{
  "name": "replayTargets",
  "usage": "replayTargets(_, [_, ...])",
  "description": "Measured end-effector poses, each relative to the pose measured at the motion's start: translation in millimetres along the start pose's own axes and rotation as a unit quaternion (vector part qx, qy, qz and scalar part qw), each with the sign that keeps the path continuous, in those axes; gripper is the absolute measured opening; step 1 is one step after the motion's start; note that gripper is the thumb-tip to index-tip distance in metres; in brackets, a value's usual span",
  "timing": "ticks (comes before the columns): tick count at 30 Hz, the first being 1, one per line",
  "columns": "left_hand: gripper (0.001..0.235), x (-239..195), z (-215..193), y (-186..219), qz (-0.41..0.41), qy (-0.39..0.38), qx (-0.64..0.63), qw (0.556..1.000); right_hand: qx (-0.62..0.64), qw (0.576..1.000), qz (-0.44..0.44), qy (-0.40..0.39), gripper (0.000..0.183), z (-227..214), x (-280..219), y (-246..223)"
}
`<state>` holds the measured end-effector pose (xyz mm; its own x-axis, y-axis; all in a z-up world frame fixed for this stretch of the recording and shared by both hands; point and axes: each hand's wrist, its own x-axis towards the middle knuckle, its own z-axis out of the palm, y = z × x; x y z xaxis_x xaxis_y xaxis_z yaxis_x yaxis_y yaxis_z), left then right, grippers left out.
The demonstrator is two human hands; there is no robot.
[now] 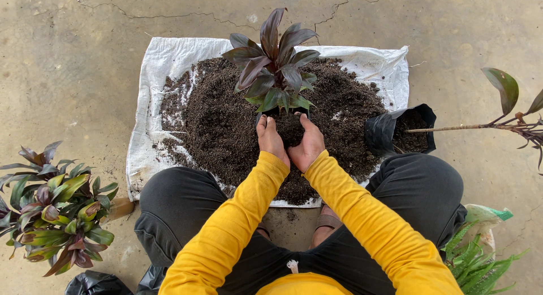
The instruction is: The person fills a black plastic planting bag with soil around a plant, pressing the soil down by hand to secure it.
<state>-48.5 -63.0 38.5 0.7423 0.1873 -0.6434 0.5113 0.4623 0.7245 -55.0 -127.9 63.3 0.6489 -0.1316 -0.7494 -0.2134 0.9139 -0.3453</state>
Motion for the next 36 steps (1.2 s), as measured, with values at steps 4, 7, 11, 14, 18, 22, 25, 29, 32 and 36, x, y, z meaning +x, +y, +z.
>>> replayTargets(4, [0.063, -9, 0, 7, 0.003, -0.014, 0.019, 1.0, -0.014, 1.0, 0.003, 0.009, 0.042, 11, -17, -3])
replayTargets(7, [0.066, -5, -2, 6, -0.004, -0.008, -0.002, 1.0, -0.018, 1.0, -0.004, 0.008, 0.044, 9, -15, -5])
replayTargets(11, [0.068, -5, -4, 9, -0.024, -0.005, -0.011, 1.0, -0.051, 0.998, -0.017, 0.029, 0.058, 20, -32, -9])
replayTargets(14, [0.069, -36, 1, 30, -0.025, -0.012, 0.0, 1.0, -0.081, 0.996, -0.031, 0.014, 0.07, 21, -34, -10])
replayTargets(18, [0.067, -55, 5, 48, -0.032, -0.007, -0.029, 0.999, -0.083, 0.996, -0.021, 0.019, 0.072, 14, -28, -15])
replayTargets(22, [0.066, -52, 4, 49, -0.022, -0.021, -0.091, 0.995, -0.061, 0.998, -0.015, -0.004, 0.064, 2, -9, -18])
replayTargets(25, [0.065, -48, 3, 49, -0.015, -0.028, -0.096, 0.995, -0.093, 0.995, -0.013, -0.031, 0.058, -5, 0, -20])
replayTargets(29, [0.06, -36, -2, 43, -0.001, -0.036, -0.084, 0.996, -0.144, 0.987, -0.008, -0.069, 0.07, 37, -69, -28])
replayTargets(32, [0.061, -32, -4, 39, 0.025, -0.063, -0.068, 0.995, -0.16, 0.983, -0.015, -0.084, 0.061, 16, -33, -24])
replayTargets(36, [0.057, -34, -2, 46, 0.033, -0.074, -0.042, 0.996, -0.156, 0.983, -0.014, -0.098, 0.072, -5, -12, -25])
